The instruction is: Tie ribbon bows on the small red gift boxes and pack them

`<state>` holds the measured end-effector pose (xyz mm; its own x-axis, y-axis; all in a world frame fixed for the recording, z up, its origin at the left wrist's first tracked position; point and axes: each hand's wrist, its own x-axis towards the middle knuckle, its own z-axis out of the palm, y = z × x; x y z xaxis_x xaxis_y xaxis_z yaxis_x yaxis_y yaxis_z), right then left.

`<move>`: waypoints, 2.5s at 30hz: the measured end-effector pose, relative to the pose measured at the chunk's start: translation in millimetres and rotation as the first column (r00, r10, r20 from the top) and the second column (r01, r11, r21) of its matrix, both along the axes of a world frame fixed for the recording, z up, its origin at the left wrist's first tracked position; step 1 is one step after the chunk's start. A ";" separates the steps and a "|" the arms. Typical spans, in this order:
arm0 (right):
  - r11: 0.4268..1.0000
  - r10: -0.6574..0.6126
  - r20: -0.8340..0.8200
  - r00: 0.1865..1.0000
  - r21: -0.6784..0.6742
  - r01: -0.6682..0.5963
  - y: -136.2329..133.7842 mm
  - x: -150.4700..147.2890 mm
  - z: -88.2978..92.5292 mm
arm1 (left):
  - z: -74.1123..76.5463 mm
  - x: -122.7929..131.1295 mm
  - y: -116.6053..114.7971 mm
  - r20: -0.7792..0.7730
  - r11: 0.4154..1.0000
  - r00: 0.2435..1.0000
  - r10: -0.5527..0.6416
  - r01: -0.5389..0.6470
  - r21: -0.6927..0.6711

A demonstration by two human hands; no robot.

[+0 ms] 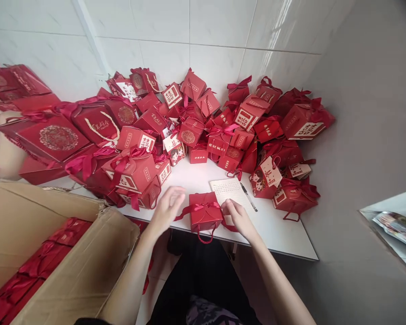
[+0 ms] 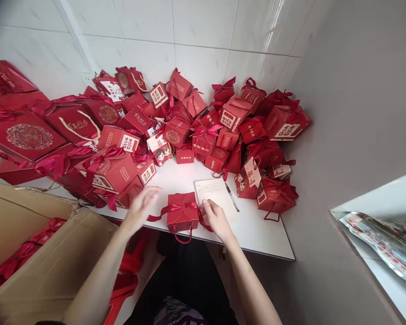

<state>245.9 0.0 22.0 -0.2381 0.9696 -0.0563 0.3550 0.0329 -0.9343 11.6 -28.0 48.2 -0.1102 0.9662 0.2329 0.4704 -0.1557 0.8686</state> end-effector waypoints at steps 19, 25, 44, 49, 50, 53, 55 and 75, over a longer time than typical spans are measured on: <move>0.888 0.193 -0.418 0.888 -0.310 -0.339 22.2 4.9 -8.1 | -51.5 7.3 -8.2 0.453 0.939 0.891 -0.035 0.185 -0.291; 0.870 0.203 -0.367 0.908 -0.358 -0.339 27.6 10.2 -8.6 | -49.6 0.3 -5.7 0.303 0.928 0.947 -0.107 0.204 -0.312; 0.881 0.472 -0.182 0.863 0.066 -0.468 22.9 -10.4 62.1 | -3.1 9.7 -9.2 0.412 0.932 0.911 -0.027 0.172 -0.319; 0.912 0.407 -0.195 0.892 0.035 -0.408 18.8 -21.1 51.4 | 3.5 14.8 -5.6 0.133 0.954 0.987 -0.091 0.125 -0.272; 0.920 0.389 -0.186 0.902 0.034 -0.390 18.8 -22.1 49.2 | 1.4 16.5 -5.2 0.089 0.949 0.993 -0.080 0.104 -0.299; 0.936 0.352 -0.120 0.928 0.052 -0.349 20.6 -24.9 45.3 | -9.5 22.6 -4.7 0.092 0.920 0.992 -0.089 0.117 -0.374; 0.936 0.350 -0.026 0.936 0.050 -0.348 23.0 -27.6 45.4 | -16.2 26.3 -4.6 0.172 0.911 0.978 -0.120 0.178 -0.371; 0.939 0.053 -0.023 0.998 0.342 -0.041 20.8 -23.9 39.2 | -22.3 24.6 -6.1 0.348 0.895 0.931 -0.113 0.247 -0.371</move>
<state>222.0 20.8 61.2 -0.2802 0.9169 0.2843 0.3157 0.3677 -0.8747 36.1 -34.1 25.9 0.0734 0.9778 -0.1961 0.1646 0.1821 0.9694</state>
